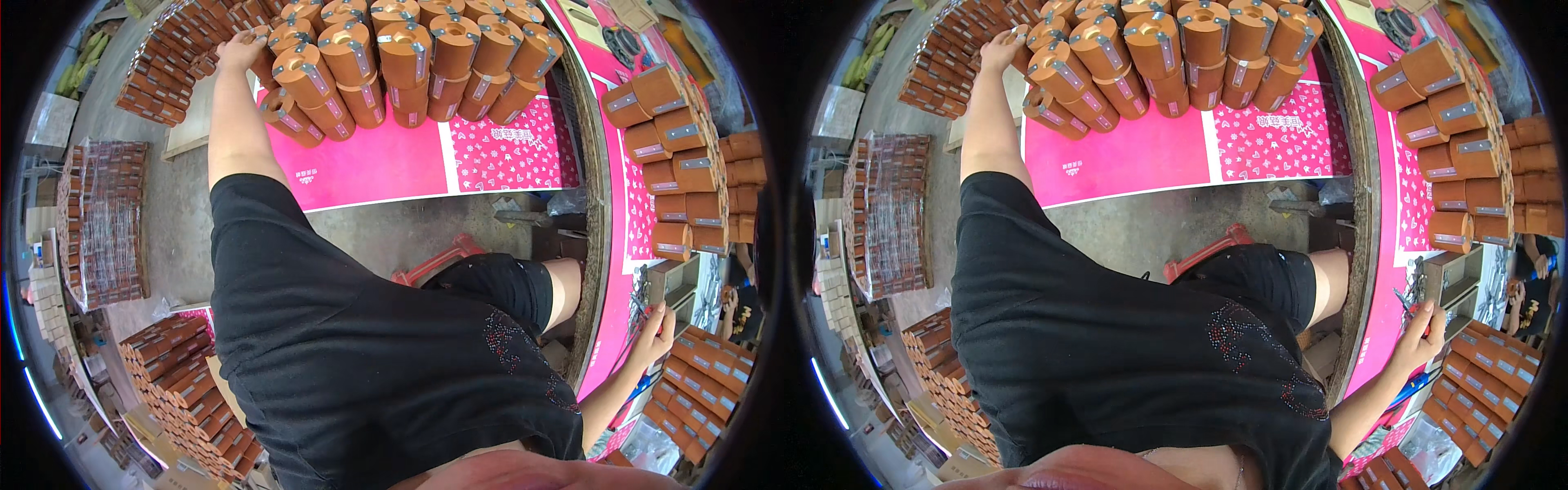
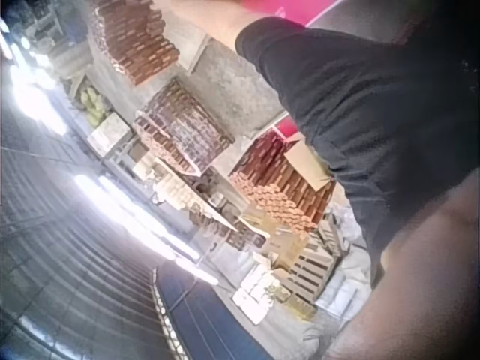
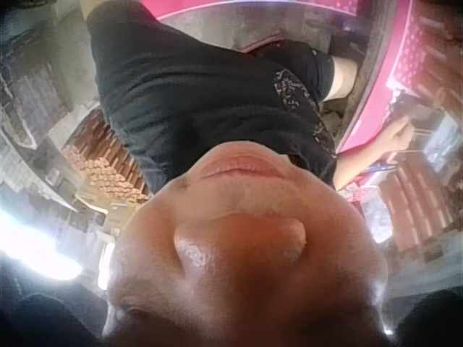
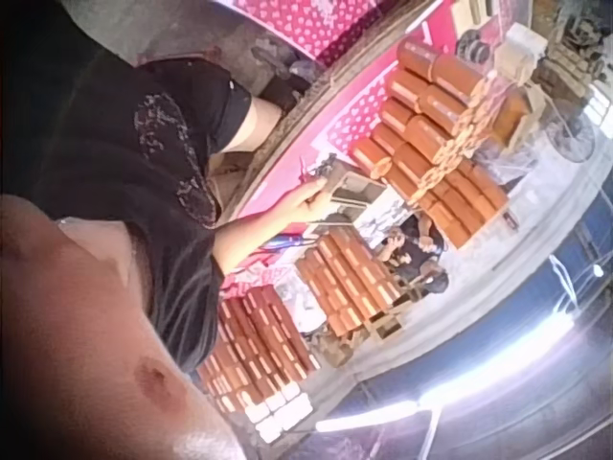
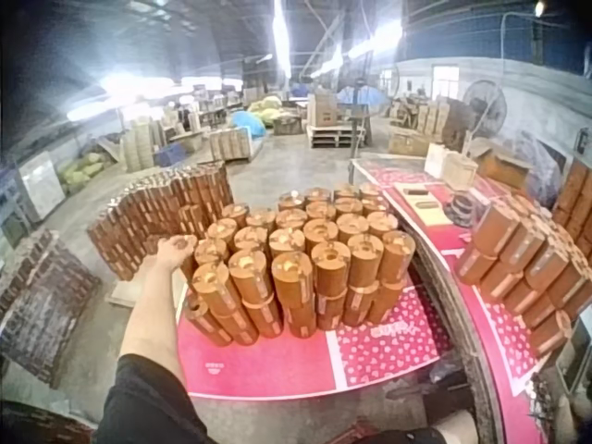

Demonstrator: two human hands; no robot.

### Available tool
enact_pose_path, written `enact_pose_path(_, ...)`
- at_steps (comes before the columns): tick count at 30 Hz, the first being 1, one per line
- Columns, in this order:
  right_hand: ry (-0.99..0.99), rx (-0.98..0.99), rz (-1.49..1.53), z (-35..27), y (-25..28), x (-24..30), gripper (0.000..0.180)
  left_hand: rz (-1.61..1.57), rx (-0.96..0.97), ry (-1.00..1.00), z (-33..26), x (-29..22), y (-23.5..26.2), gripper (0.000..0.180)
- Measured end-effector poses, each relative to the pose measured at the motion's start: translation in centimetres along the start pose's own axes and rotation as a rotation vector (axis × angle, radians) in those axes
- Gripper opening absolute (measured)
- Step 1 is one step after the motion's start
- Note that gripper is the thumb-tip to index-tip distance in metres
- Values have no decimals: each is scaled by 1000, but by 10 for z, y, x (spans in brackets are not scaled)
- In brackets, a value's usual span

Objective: Assembling small cylindrical wooden or bamboo components by attaching metal fittings and screws using a screwdriver and pliers.

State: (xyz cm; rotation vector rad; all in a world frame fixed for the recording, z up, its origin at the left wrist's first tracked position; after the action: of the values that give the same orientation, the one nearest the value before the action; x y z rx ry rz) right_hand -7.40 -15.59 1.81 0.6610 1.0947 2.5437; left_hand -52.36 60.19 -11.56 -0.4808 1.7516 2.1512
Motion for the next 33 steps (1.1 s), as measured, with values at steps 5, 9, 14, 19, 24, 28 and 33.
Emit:
enact_pose_path(5, -26, 10, 34, 6, -3, 5, 22, 98, -1, -33, 2, 10, -21, 60)
enact_pose_path(9, -19, 6, 10, 7, -4, 8, 22, 91, 75, -22, -22, 2, -7, 60)
enact_pose_path(14, 40, -1, 29, 9, -6, 13, 22, 89, 64, 20, -37, 7, 1, 59)
enact_pose_path(19, 10, 14, 32, 7, -10, 11, 23, -25, -9, 28, -33, 23, -3, 57)
enact_pose_path(24, -29, 18, 34, 3, -7, 10, 25, -77, -17, -31, -30, 29, -6, 54)
enact_pose_path(28, -48, 10, 37, -1, 0, 1, 24, -193, 8, -26, -43, 23, 3, 52)
enact_pose_path(33, -106, -19, 44, -5, 4, -5, 20, -357, 58, -36, -26, 39, -6, 50)
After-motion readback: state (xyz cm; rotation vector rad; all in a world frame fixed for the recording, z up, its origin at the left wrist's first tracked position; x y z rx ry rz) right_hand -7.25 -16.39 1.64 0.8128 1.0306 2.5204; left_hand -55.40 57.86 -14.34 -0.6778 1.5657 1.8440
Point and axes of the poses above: each hand's wrist, its own z-axis towards the middle knuckle, its own y-axis out of the back of the hand, x = y × z, the point moved 10 cm from there along z, towards the middle knuckle, and after that the axes turned 9 degrees about y, right-handed, at the moved point
